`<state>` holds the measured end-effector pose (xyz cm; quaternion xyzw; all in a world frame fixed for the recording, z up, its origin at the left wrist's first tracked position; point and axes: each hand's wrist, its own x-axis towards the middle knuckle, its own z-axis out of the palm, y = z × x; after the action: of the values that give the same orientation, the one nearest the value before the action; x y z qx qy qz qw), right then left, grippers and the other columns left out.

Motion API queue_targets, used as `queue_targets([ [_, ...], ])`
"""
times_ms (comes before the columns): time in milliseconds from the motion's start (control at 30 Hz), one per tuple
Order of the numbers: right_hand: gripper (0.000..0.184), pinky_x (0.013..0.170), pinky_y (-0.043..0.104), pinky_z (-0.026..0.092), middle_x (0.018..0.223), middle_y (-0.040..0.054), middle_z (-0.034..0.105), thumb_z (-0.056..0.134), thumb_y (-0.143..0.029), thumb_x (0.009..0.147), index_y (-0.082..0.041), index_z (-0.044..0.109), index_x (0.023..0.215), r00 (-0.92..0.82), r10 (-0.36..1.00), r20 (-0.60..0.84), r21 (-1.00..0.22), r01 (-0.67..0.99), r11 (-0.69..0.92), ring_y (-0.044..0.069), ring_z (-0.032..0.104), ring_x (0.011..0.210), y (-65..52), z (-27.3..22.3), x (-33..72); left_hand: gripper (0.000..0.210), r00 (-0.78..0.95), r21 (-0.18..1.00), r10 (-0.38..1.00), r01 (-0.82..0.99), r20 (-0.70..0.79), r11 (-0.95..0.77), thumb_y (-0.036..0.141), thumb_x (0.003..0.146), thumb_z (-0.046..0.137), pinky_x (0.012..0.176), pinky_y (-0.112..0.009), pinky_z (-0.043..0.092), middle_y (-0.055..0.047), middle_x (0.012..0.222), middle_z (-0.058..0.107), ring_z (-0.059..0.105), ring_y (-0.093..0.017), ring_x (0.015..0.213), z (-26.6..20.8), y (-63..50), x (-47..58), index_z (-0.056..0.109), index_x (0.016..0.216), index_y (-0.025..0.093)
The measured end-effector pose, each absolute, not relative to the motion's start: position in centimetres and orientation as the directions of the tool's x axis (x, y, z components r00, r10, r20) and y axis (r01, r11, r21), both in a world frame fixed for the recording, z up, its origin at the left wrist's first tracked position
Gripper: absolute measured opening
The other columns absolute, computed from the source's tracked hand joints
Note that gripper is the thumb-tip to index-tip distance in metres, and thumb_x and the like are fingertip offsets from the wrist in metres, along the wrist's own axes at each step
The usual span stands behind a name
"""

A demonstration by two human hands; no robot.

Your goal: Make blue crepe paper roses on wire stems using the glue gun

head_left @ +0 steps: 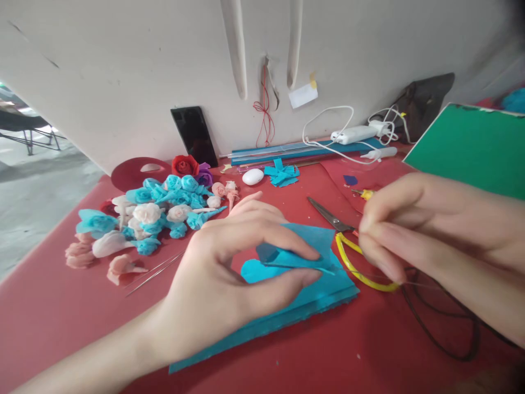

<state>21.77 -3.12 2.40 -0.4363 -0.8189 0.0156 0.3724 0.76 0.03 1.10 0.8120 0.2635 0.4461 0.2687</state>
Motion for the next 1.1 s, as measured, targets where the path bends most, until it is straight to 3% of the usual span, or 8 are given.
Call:
queue_targets([
  [67, 0.014, 0.036, 0.007, 0.038, 0.06, -0.0067, 0.053, 0.046, -0.022, 0.093, -0.023, 0.052, 0.08, -0.331, 0.789, 0.518, -0.481, 0.65, 0.588, 0.003, 0.05, 0.046, -2.9, 2.4, 21.8, 0.007, 0.479, 0.672, 0.663, 0.185, 0.575, -0.717, 0.017, 0.072, 0.073, 0.071, -0.026, 0.05, 0.001, 0.068, 0.065, 0.059, -0.015, 0.077, 0.9, 0.2, 0.7, 0.068, 0.076, 0.02],
  [400, 0.013, 0.048, 0.009, 0.045, 0.059, -0.0033, 0.062, 0.057, -0.01, 0.083, -0.014, 0.059, 0.071, -0.169, 0.845, 0.508, -0.594, 0.641, 0.486, 0.004, 0.058, 0.051, 1.8, 2.0, 23.7, 0.008, 0.433, 0.723, 0.727, 0.214, 0.532, -0.657, 0.017, 0.071, 0.074, 0.073, -0.027, 0.048, 0.0, 0.074, 0.07, 0.06, -0.013, 0.072, 0.1, 1.7, 0.6, 0.07, 0.077, 0.018],
  [567, 0.015, 0.043, 0.02, 0.038, 0.053, -0.0049, 0.06, 0.063, -0.021, 0.081, -0.019, 0.063, 0.066, -0.12, 0.693, 0.711, -0.376, 0.768, 0.519, 0.007, 0.054, 0.046, 1.1, 0.9, 23.1, 0.01, 0.475, 0.67, 0.662, 0.183, 0.58, -0.719, 0.01, 0.071, 0.072, 0.083, -0.031, 0.045, 0.0, 0.074, 0.07, 0.059, -0.014, 0.074, -0.1, 1.7, 0.5, 0.069, 0.079, 0.017],
  [667, 0.024, 0.04, 0.024, 0.034, 0.045, -0.0039, 0.055, 0.062, -0.027, 0.082, -0.018, 0.06, 0.06, -0.174, 0.674, 0.718, -0.278, 0.817, 0.506, 0.008, 0.049, 0.039, 1.5, -0.3, 23.0, 0.011, 0.484, 0.674, 0.669, 0.198, 0.564, -0.712, 0.01, 0.072, 0.071, 0.079, -0.032, 0.046, 0.001, 0.073, 0.069, 0.057, -0.014, 0.073, -0.2, 1.7, 0.6, 0.068, 0.079, 0.018],
  [733, 0.008, 0.051, 0.024, 0.048, 0.073, -0.0002, 0.068, 0.059, -0.018, 0.083, -0.017, 0.065, 0.088, -0.215, 0.71, 0.671, -0.294, 0.801, 0.521, 0.012, 0.062, 0.057, 1.9, -0.7, 22.9, 0.011, 0.475, 0.668, 0.668, 0.201, 0.573, -0.716, 0.011, 0.072, 0.071, 0.079, -0.032, 0.046, 0.001, 0.073, 0.069, 0.057, -0.014, 0.072, -0.3, 1.7, 0.7, 0.068, 0.078, 0.019],
  [833, 0.044, 0.089, 0.027, 0.05, 0.126, 0.0064, 0.056, 0.055, -0.006, 0.08, -0.015, 0.052, 0.123, -0.298, 0.7, 0.649, -0.268, 0.771, 0.578, 0.017, 0.058, 0.108, 1.5, -0.4, 22.5, 0.009, 0.452, 0.671, 0.679, 0.209, 0.579, -0.711, 0.013, 0.071, 0.072, 0.079, -0.031, 0.046, 0.001, 0.073, 0.069, 0.058, -0.014, 0.072, -0.2, 1.6, 0.8, 0.069, 0.078, 0.018],
  [967, 0.009, 0.083, 0.028, 0.046, 0.096, 0.0059, 0.064, 0.06, -0.019, 0.083, -0.014, 0.064, 0.09, -0.366, 0.584, 0.724, -0.109, 0.776, 0.621, 0.016, 0.058, 0.092, -0.7, 1.1, 21.5, 0.008, 0.39, 0.735, 0.754, 0.234, 0.528, -0.636, 0.017, 0.072, 0.073, 0.071, -0.027, 0.048, 0.001, 0.077, 0.069, 0.06, -0.014, 0.076, 0.0, 1.2, 0.7, 0.068, 0.078, 0.019],
  [1100, 0.008, 0.072, 0.037, 0.04, 0.083, 0.0039, 0.064, 0.059, -0.023, 0.084, -0.016, 0.062, 0.084, -0.459, 0.539, 0.707, 0.057, 0.796, 0.603, 0.021, 0.056, 0.08, -2.5, 1.9, 21.2, 0.01, 0.36, 0.745, 0.772, 0.247, 0.524, -0.62, 0.016, 0.072, 0.073, 0.073, -0.023, 0.047, 0.004, 0.079, 0.069, 0.061, -0.013, 0.083, 0.1, 1.0, 0.6, 0.068, 0.078, 0.021],
])
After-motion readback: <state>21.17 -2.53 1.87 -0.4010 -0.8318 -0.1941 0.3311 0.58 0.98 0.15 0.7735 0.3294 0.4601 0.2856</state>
